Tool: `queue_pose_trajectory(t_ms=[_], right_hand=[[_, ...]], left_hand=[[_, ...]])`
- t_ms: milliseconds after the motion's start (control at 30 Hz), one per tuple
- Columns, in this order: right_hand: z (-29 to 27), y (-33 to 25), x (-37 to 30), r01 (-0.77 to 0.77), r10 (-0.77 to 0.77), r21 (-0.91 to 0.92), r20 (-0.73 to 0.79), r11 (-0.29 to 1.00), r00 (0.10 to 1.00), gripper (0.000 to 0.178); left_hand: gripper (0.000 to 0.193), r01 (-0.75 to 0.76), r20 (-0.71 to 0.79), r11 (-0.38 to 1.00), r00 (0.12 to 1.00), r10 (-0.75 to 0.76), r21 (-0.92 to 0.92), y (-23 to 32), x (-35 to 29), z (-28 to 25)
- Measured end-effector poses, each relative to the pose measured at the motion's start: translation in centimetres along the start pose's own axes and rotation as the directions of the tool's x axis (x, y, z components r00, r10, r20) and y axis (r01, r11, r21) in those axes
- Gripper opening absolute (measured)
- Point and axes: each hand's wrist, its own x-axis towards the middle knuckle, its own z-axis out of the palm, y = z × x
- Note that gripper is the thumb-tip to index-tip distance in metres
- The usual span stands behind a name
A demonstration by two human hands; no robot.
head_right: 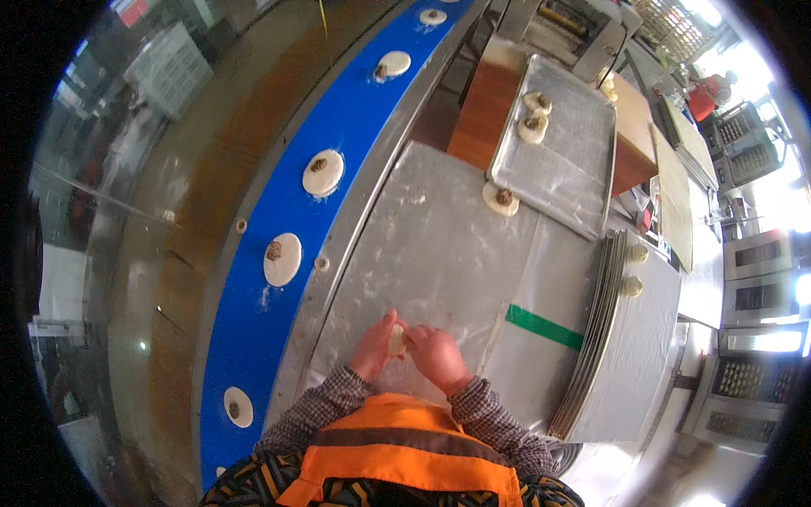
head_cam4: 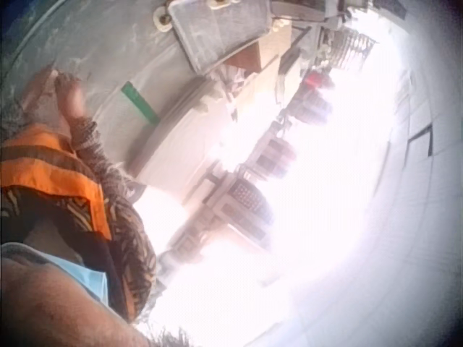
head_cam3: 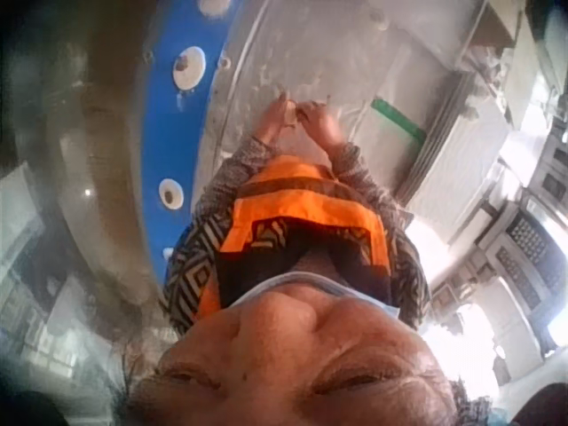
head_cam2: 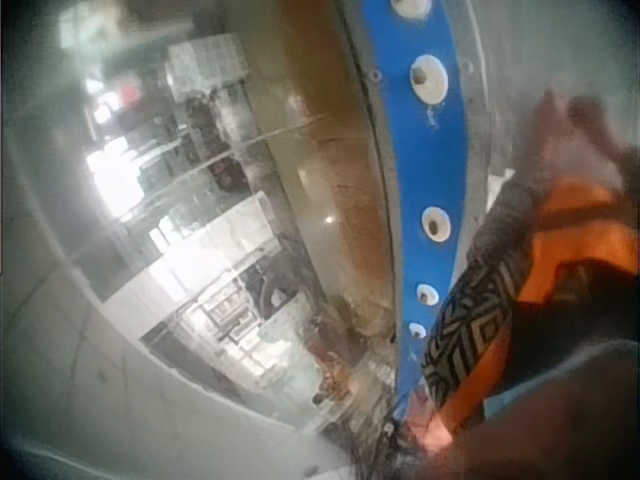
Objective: The person places filling onto flattened dough discs, folds and pleats the dough to seal each bun, and arranges them on a tray. The person then carries the tray to a proofer and places it inside. The person returns to the workstation and continues assembling more buns.
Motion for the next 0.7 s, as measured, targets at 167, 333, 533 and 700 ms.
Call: queue_pose_trajectory(t_ms=[167,333,533,700], right_hand=[[-1.2,3.1,-2.2,0.016,-0.012,-0.047,0.081,0.999,0.997,0.011],[-5.5,9.4,-5.7,-0.27,0.27,-0.013,-0.008,0.963,0.963,0.015],[-11.3,11.8,-7.5,-0.408,0.31,-0.316,-0.317,0.857,0.896,0.026],[-10.9,8.4,-3.5,-0.339,0.241,-0.267,-0.341,0.902,0.909,0.021]], left_hand=[[0.058,0.225,0.06,0.928,0.974,-0.217,-0.298,-4.1,2.6,2.7],[0.046,-0.206,-0.203,0.948,0.945,0.257,0.242,-5.6,4.0,5.8],[0.025,-0.326,-0.389,0.91,0.827,0.406,0.256,0.7,2.0,-3.6],[0.037,-0.438,-0.425,0.59,0.422,0.801,0.678,14.2,8.8,-10.7]])
